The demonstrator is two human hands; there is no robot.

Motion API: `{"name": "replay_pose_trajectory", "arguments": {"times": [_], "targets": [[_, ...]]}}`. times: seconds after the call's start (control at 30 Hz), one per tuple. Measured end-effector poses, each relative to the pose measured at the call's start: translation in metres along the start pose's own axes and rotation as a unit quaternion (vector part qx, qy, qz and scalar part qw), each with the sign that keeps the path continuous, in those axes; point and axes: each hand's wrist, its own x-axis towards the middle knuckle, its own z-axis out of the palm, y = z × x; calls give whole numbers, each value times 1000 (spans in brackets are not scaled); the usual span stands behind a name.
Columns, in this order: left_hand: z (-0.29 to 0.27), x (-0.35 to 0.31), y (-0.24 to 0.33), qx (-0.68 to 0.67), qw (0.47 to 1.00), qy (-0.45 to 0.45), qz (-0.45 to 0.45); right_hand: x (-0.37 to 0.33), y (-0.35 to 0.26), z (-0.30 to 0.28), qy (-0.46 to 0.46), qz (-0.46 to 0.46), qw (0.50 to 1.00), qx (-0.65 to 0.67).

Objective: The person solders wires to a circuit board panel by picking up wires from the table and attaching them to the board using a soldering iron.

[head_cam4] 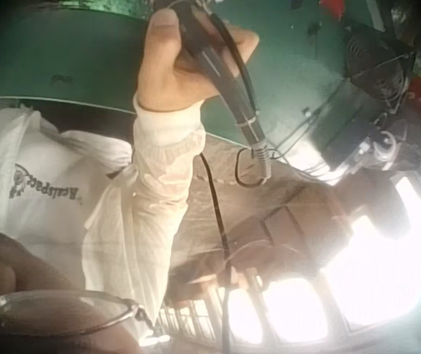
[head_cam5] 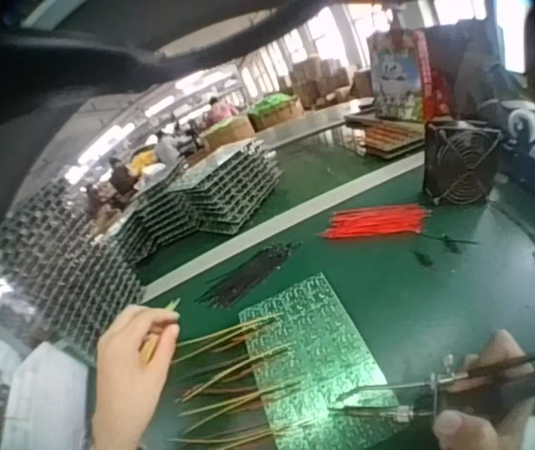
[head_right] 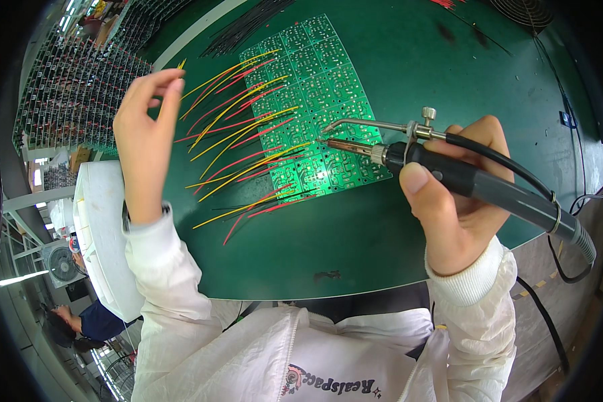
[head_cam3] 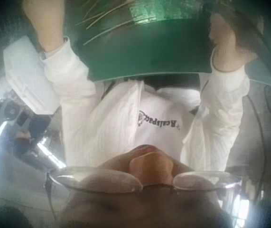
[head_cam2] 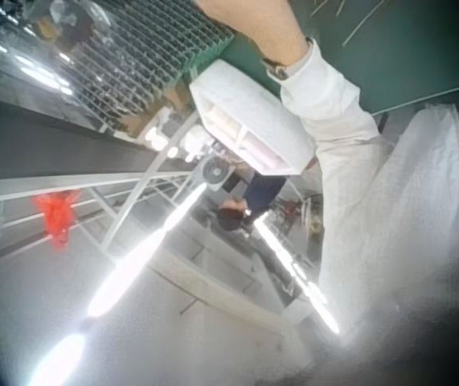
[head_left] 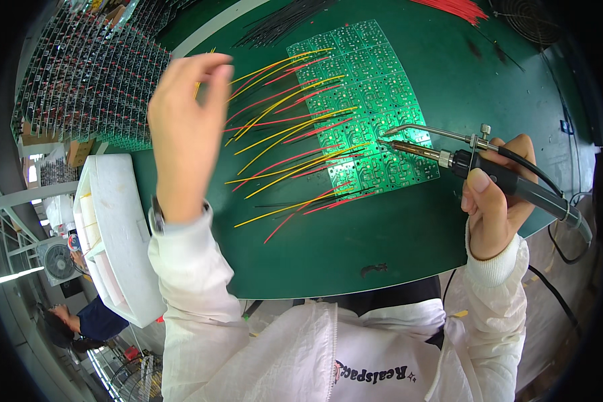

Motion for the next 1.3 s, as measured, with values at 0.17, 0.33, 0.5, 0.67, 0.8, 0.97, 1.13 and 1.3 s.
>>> {"name": "replay_pose_trajectory", "arguments": {"times": [0.17, 0.33, 0.5, 0.67, 0.8, 0.97, 1.13, 1.3], "targets": [[14, -11, -85, 107, 990, -17, -91, 1, -2, 3, 2, 0, 1000, 14], [18, -9, -84, 41, 983, -33, -177, 0, -3, 3, 6, 9, 1000, 17], [10, -7, -78, 13, 975, -37, -220, 0, -2, 1, -4, 3, 1000, 19], [7, -5, -86, -24, 975, -30, -219, 1, -2, 1, -6, 9, 1000, 20], [8, -5, -90, -64, 974, -30, -216, 2, 0, 1, -6, -5, 1000, 20], [13, -4, -90, -134, 969, -26, -208, 0, -3, 1, -5, 12, 1000, 25], [5, 1, -85, -169, 970, -11, -177, 1, -2, 1, -9, 5, 1000, 25], [11, -1, -87, -185, 958, -27, -217, 1, -2, 0, -13, 9, 1000, 26]]}}
